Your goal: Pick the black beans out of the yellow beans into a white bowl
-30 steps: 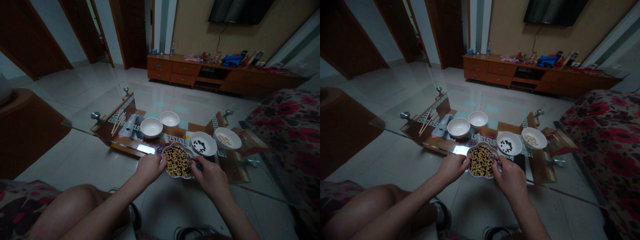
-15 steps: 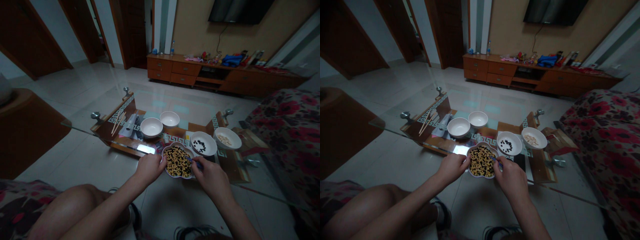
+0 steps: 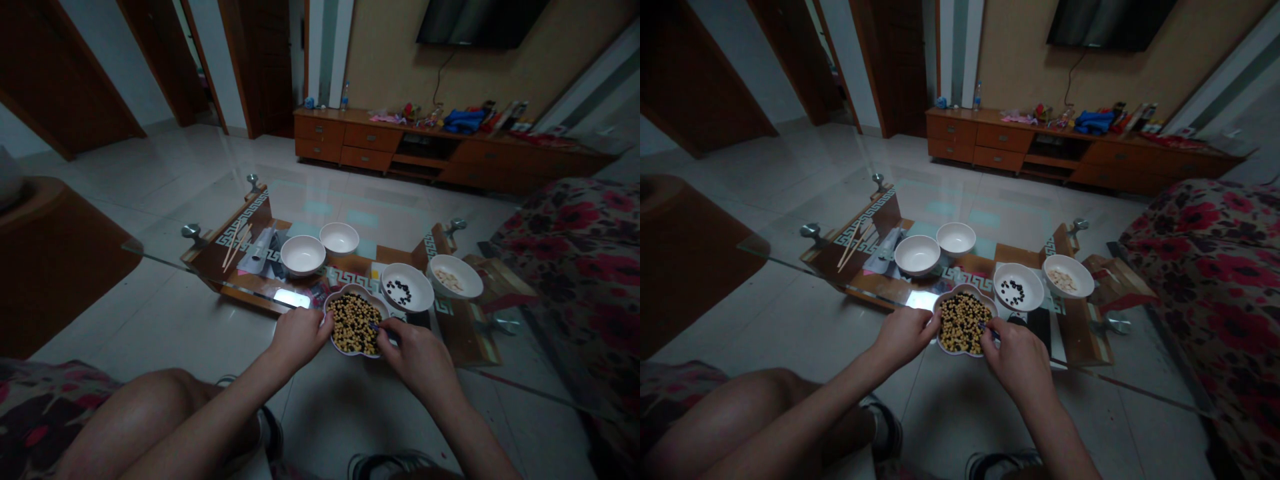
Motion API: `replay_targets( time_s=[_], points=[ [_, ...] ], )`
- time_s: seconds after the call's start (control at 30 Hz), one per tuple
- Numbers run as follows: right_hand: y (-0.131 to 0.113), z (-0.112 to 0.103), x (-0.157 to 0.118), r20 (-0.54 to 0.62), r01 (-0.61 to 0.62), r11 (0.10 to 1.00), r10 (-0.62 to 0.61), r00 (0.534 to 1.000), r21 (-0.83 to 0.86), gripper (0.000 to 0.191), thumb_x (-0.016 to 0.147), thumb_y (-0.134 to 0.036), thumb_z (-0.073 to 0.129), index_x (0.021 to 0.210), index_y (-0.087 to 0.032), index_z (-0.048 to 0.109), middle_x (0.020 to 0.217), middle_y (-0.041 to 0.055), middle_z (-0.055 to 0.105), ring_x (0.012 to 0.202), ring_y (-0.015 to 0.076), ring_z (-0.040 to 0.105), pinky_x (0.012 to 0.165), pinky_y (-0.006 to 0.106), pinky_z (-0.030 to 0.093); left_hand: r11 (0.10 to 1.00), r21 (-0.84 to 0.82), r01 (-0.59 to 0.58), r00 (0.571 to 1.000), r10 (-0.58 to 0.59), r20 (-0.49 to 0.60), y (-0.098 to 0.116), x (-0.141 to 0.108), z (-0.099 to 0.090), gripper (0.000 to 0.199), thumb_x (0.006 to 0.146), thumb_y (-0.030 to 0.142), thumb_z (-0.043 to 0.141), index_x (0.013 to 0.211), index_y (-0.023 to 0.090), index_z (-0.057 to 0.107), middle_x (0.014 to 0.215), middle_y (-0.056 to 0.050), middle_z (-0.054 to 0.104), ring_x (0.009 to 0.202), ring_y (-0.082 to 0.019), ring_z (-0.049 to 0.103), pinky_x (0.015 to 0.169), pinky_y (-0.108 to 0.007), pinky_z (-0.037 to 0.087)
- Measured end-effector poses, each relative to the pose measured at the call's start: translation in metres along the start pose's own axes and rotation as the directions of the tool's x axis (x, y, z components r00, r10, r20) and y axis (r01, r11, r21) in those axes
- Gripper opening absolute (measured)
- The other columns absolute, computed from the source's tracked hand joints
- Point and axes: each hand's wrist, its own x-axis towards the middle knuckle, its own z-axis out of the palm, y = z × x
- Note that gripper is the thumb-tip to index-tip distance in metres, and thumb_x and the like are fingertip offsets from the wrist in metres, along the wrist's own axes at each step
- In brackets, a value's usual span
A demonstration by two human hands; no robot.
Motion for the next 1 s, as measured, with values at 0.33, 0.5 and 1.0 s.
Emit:
replay_targets(
  time_s=[0.33, 0.5, 1.0],
  points=[
    [-0.0033, -0.0016, -0.0008, 0.066, -0.008, 0.998, 0.004, 0.998, 0.061, 0.027, 0.093, -0.037, 0.051, 0.096, -0.027, 0.076, 0.085, 0.0042, 0.078, 0.081, 0.0233, 0.074, 0.064, 0.029, 0.043, 1.000, -0.002, -0.003, 1.000, 0.003, -0.003, 0.0003, -0.0006, -0.0013, 0.062, 0.104, 0.053, 0.030, 0.084, 0.021, 0.079, 0.081, -0.009, 0.077, 0.078, -0.024, 0.073, 0.066, -0.030, 0.046],
    [-0.0027, -0.0051, 0.0014, 0.039, -0.067, 0.991, 0.063, 0.997, 0.114, 0.028, 0.091, -0.038, 0.050, 0.095, -0.026, 0.075, 0.084, 0.0049, 0.078, 0.076, 0.0225, 0.072, 0.064, 0.030, 0.042, 1.000, -0.001, -0.002, 1.000, 0.002, -0.002, -0.0002, -0.0001, -0.0003, 0.062, 0.104, 0.053, 0.030, 0.082, 0.021, 0.079, 0.080, -0.009, 0.077, 0.077, -0.025, 0.073, 0.066, -0.030, 0.046],
    [0.0014, -0.0041, 0.0044, 0.002, -0.114, 0.983, 0.115, 0.993, 0.146, 0.030, 0.090, -0.043, 0.044, 0.093, -0.024, 0.067, 0.079, 0.0064, 0.075, 0.069, 0.0233, 0.070, 0.060, 0.030, 0.038, 1.000, 0.000, 0.014, 1.000, -0.014, 0.027, 0.0012, -0.0005, -0.0021, 0.063, 0.104, 0.053, 0.029, 0.087, 0.020, 0.080, 0.085, -0.011, 0.077, 0.081, -0.024, 0.072, 0.071, -0.030, 0.048]
  ],
)
